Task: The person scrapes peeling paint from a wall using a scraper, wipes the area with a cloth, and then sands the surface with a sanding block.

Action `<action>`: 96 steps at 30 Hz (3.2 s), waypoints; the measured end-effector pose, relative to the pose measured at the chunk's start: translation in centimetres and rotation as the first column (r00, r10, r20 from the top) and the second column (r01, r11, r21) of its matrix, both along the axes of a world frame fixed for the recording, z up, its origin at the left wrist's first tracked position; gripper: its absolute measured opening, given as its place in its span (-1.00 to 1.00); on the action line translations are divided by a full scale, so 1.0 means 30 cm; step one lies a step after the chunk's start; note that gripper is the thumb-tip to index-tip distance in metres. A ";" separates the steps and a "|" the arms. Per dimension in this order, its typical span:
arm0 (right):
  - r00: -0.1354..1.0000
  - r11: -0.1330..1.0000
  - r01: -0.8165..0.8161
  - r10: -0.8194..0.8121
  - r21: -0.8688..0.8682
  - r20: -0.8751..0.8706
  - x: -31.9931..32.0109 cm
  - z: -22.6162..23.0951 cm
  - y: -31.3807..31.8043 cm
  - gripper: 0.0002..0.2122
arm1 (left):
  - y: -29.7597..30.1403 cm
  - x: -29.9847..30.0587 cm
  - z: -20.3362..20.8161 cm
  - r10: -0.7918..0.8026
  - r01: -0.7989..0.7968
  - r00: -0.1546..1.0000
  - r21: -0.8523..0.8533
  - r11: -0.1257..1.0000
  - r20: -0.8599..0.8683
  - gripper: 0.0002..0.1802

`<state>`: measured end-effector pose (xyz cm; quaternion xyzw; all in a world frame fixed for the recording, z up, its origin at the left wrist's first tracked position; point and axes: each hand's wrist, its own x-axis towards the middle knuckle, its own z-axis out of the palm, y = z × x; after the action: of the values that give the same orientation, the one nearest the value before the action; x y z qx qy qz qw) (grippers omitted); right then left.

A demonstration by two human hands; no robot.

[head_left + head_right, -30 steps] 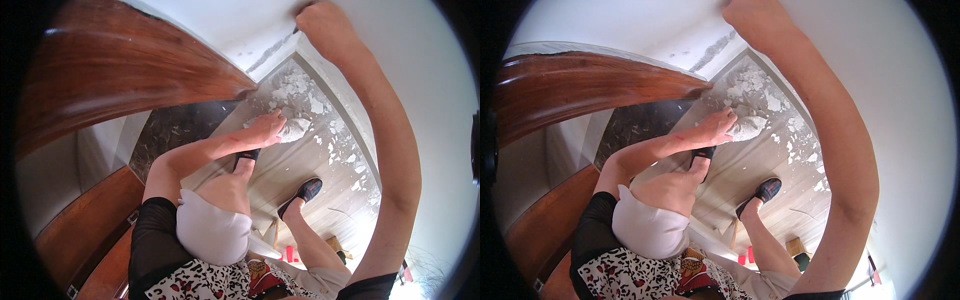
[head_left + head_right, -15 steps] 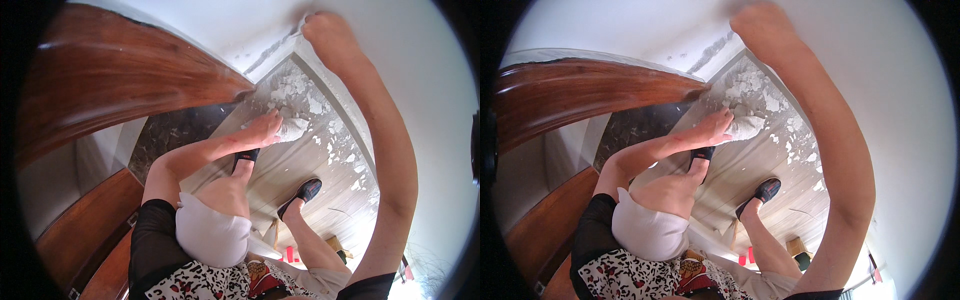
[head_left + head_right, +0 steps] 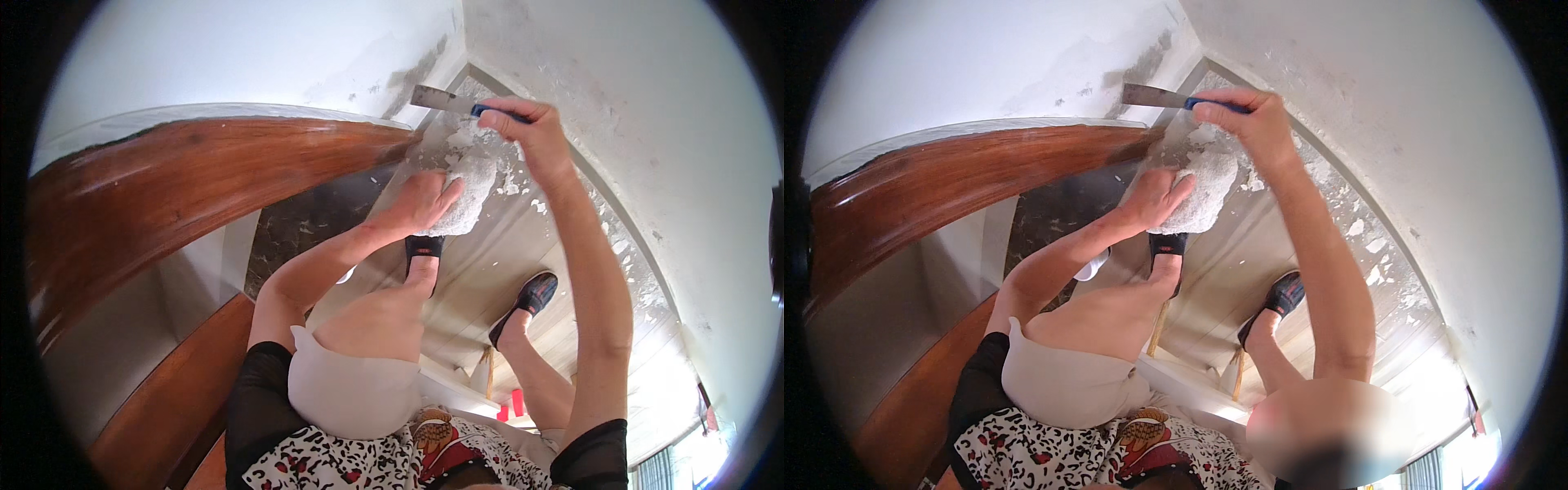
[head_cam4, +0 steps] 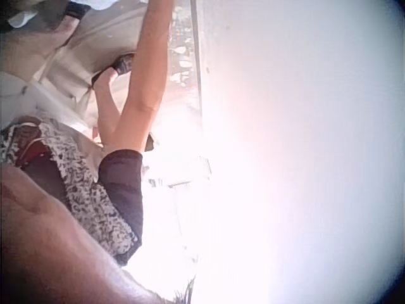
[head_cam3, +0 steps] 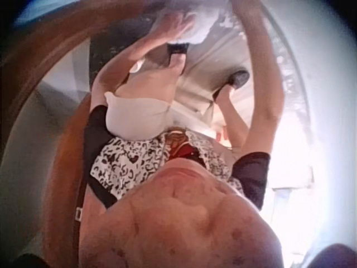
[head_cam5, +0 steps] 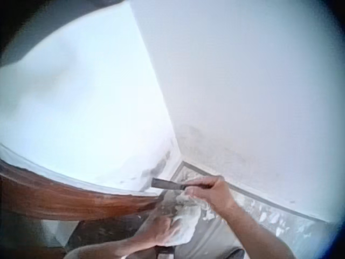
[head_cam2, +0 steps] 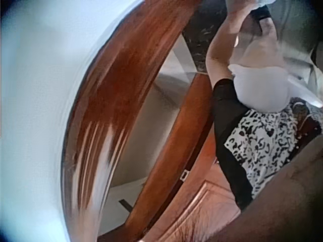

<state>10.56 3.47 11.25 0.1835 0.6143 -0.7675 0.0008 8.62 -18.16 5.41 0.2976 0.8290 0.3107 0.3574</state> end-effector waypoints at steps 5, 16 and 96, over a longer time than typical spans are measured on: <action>0.987 0.917 0.124 -0.154 -0.379 -0.049 0.019 0.006 -0.197 -0.80 | -0.010 0.012 -0.008 -0.048 0.048 0.998 0.022 0.999 -0.027 -0.57; 0.983 0.931 0.113 -0.156 -0.348 -0.098 -0.034 -0.093 -0.279 -0.84 | -0.016 0.002 -0.035 -0.043 0.055 0.997 0.220 0.974 -0.058 -0.64; 0.821 0.581 0.566 -0.457 0.584 -0.341 -0.234 -0.087 -0.251 -0.28 | -0.062 0.014 0.095 0.229 -0.151 0.968 0.496 0.855 -0.100 -0.54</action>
<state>3.55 -4.05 8.65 0.2812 0.7636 -0.4763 -0.3332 9.03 -20.02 8.26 0.3173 0.7754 0.5178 0.1730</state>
